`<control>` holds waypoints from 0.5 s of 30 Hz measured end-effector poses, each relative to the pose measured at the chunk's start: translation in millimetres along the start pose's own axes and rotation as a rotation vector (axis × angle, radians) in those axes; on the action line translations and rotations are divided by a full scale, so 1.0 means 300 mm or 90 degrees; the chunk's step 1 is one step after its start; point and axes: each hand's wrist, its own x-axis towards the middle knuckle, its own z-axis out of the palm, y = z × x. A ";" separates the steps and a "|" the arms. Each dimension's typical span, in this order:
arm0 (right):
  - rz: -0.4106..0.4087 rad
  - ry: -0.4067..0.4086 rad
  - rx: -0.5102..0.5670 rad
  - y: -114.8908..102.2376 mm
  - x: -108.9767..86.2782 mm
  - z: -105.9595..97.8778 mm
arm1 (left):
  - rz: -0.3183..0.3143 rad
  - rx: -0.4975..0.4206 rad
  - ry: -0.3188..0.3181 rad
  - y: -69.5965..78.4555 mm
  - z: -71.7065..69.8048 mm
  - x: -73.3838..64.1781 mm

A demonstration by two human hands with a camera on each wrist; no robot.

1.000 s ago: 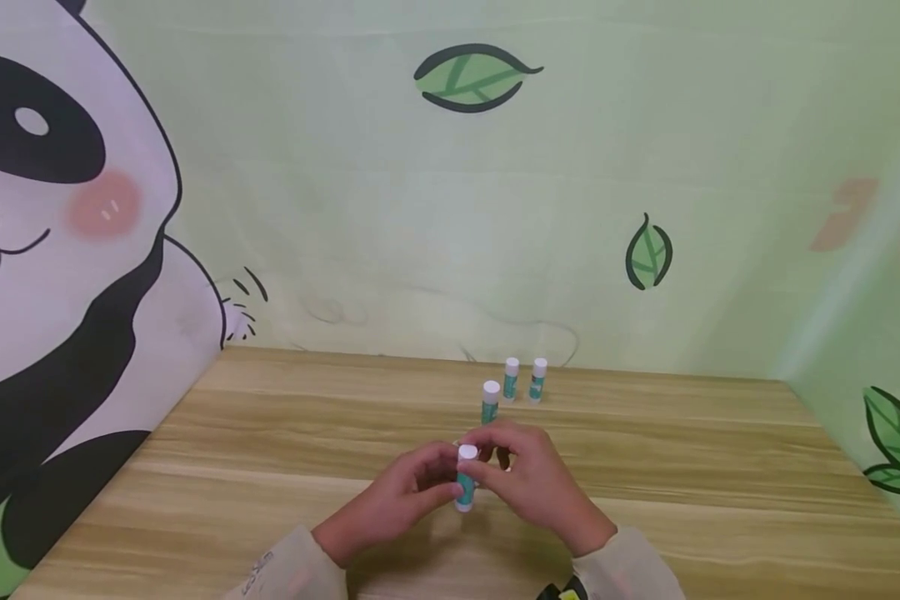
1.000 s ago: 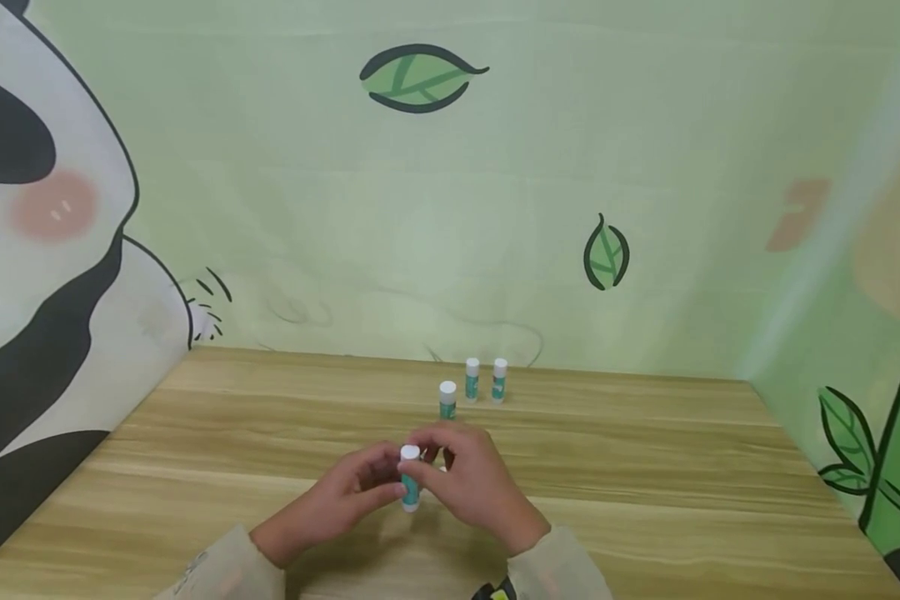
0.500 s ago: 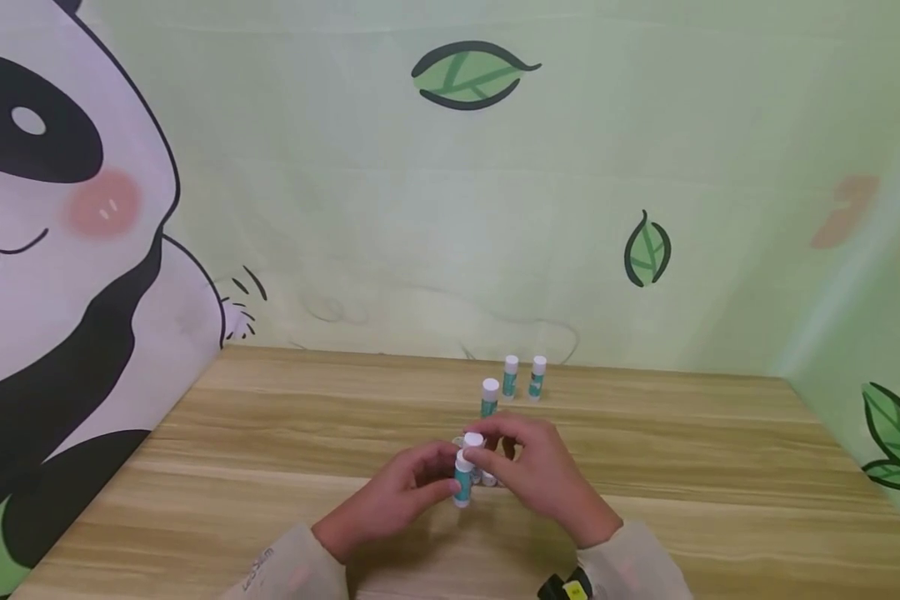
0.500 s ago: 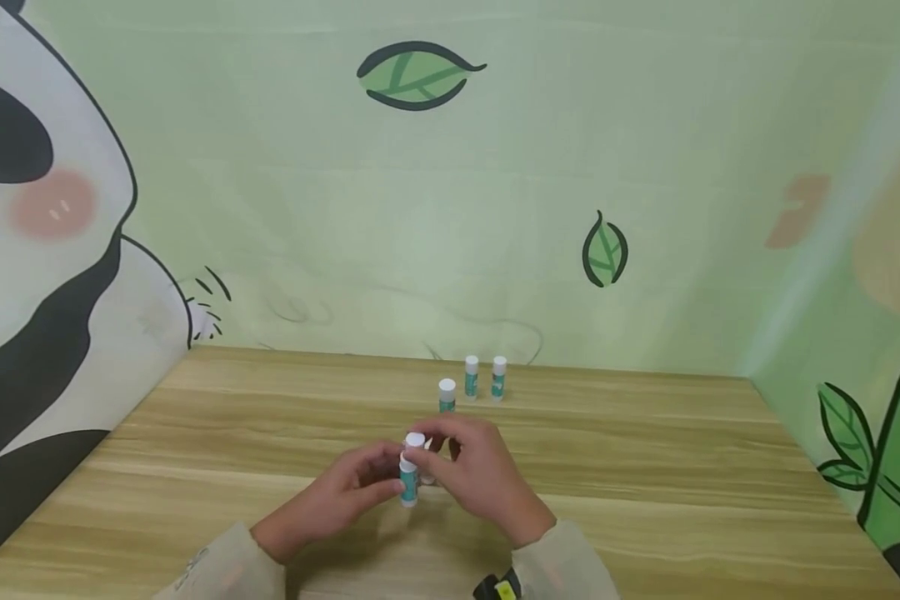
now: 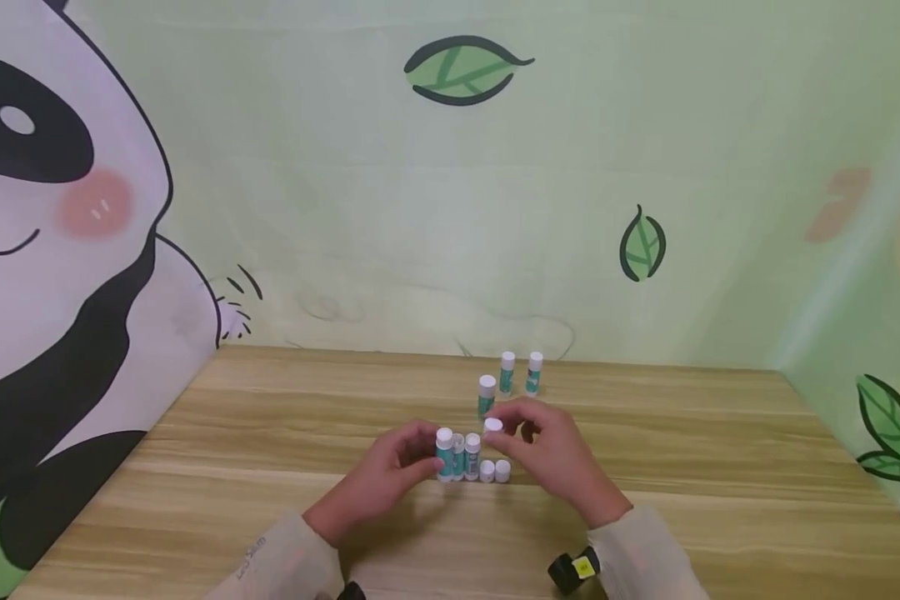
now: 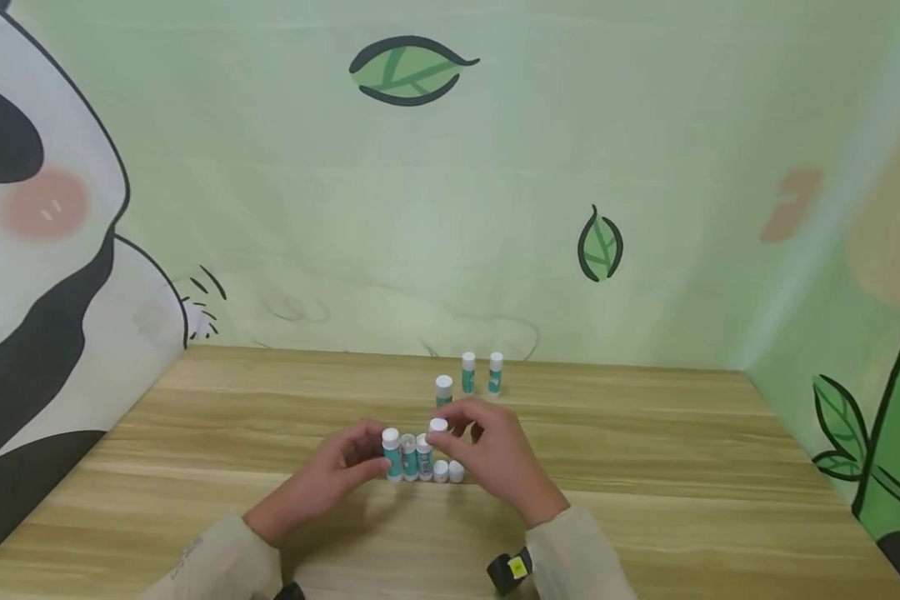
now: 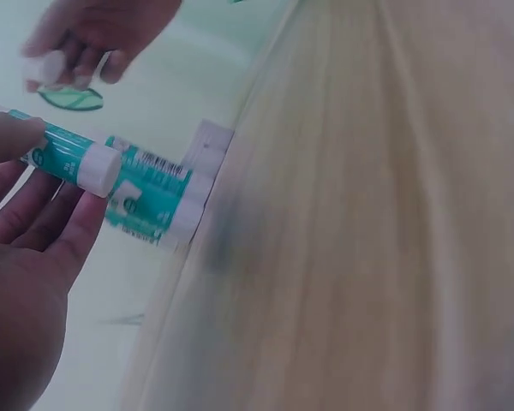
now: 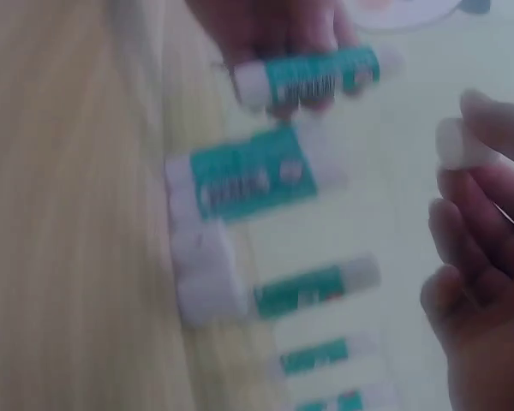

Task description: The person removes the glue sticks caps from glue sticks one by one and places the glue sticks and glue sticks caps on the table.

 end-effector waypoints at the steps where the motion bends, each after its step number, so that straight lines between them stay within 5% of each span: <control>1: 0.006 -0.009 -0.001 0.013 0.002 -0.006 | -0.003 0.006 0.010 -0.004 -0.004 0.002; 15: 0.070 -0.166 -0.054 0.185 0.008 -0.057 | -0.034 0.052 0.033 -0.063 -0.030 0.043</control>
